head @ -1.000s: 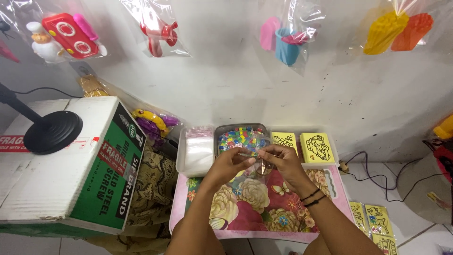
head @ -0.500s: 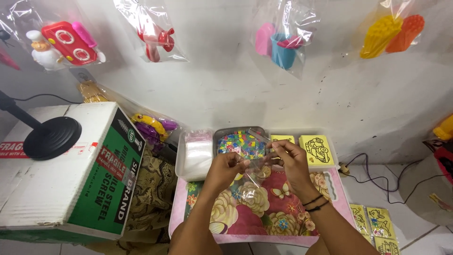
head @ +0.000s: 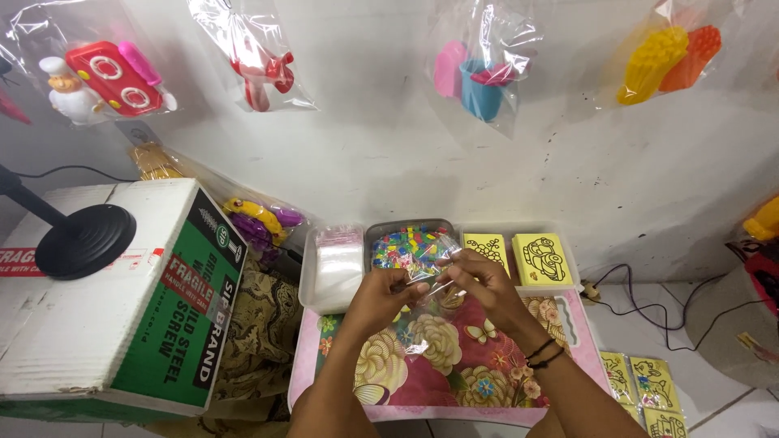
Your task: The person sits on the floor and packs small yellow stickers with cartoon designs into clear plastic bags. They pick up a sticker, place it into a bag, and then set the packaged item aside on the floor. This process is repeated for multiple stickers.
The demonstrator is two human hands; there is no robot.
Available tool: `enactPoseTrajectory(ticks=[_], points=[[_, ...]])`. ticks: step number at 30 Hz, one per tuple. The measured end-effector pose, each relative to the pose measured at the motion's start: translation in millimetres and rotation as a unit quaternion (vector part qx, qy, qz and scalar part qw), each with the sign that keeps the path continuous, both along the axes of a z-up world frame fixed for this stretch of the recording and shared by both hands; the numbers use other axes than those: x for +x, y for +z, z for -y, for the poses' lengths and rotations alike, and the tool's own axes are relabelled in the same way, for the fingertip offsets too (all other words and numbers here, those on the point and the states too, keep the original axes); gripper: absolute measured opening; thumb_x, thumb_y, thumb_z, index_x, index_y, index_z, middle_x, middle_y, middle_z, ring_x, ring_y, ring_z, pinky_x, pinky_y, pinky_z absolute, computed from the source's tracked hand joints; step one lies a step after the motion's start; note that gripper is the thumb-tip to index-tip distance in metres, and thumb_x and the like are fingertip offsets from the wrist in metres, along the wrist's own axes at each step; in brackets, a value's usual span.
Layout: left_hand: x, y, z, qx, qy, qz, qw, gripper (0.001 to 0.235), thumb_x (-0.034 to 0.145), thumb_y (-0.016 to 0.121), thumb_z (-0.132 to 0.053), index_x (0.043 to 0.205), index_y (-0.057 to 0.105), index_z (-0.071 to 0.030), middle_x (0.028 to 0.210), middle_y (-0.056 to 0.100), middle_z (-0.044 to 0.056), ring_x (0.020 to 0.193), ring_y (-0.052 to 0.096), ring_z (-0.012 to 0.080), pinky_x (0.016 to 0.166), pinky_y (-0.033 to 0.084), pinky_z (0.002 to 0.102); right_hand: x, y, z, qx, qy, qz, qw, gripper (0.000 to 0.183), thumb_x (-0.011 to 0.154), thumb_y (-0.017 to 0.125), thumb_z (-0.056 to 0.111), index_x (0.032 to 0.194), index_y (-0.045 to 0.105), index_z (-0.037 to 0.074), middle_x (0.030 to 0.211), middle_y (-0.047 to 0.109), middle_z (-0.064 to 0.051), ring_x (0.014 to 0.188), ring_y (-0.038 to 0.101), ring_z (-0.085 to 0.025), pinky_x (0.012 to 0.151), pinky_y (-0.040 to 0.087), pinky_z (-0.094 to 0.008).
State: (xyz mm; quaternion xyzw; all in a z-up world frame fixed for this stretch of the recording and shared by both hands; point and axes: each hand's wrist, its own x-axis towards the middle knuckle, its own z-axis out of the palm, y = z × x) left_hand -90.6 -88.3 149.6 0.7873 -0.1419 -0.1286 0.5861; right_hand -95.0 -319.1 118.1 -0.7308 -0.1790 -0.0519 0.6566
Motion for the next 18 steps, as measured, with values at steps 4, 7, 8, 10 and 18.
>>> enactPoseTrajectory(ticks=[4, 7, 8, 10, 18], points=[[0, 3, -3, 0.012, -0.004, 0.006, 1.0, 0.028, 0.092, 0.077, -0.019, 0.077, 0.072, 0.004, 0.064, 0.071, 0.018, 0.063, 0.068, 0.0236, 0.064, 0.048, 0.036, -7, 18, -5, -0.015, 0.004, 0.01, 1.0, 0.03, 0.098, 0.062, 0.024, 0.092, 0.082, 0.002, 0.098, 0.069, -0.019, 0.104, 0.067, -0.03, 0.092, 0.051, -0.045], [0, 4, -3, -0.01, -0.01, 0.0, 1.0, 0.026, 0.094, 0.076, -0.019, 0.08, 0.073, 0.003, 0.065, 0.071, 0.015, 0.063, 0.066, 0.0194, 0.066, 0.05, 0.032, -7, 10, -3, -0.006, 0.041, -0.034, 0.999, 0.034, 0.1, 0.059, 0.026, 0.094, 0.082, 0.002, 0.101, 0.072, -0.02, 0.101, 0.065, -0.029, 0.091, 0.05, -0.046], [0, 2, -2, -0.009, -0.013, 0.0, 1.0, 0.025, 0.094, 0.076, -0.018, 0.08, 0.073, 0.003, 0.065, 0.071, 0.014, 0.064, 0.066, 0.0193, 0.066, 0.05, 0.033, -6, 6, -2, -0.003, 0.043, -0.053, 0.998, 0.033, 0.099, 0.061, 0.026, 0.09, 0.083, 0.002, 0.1, 0.073, -0.019, 0.101, 0.065, -0.028, 0.09, 0.05, -0.045], [1, 1, 0, -0.007, -0.018, 0.0, 1.0, 0.024, 0.093, 0.076, -0.018, 0.081, 0.073, 0.002, 0.065, 0.071, 0.014, 0.064, 0.066, 0.0192, 0.066, 0.05, 0.033, -6, 7, -2, 0.0, 0.043, -0.073, 0.996, 0.033, 0.098, 0.063, 0.026, 0.086, 0.083, 0.003, 0.099, 0.074, -0.018, 0.1, 0.064, -0.027, 0.09, 0.05, -0.044], [3, 2, 1, 0.035, 0.031, 0.056, 0.997, 0.025, 0.092, 0.077, -0.021, 0.08, 0.072, 0.0, 0.064, 0.072, 0.016, 0.063, 0.071, 0.0259, 0.068, 0.054, 0.036, 16, -1, 20, 0.01, -0.106, -0.16, 0.981, 0.054, 0.105, 0.047, 0.041, 0.108, 0.075, -0.005, 0.094, 0.07, -0.017, 0.084, 0.068, -0.023, 0.066, 0.058, -0.032]])
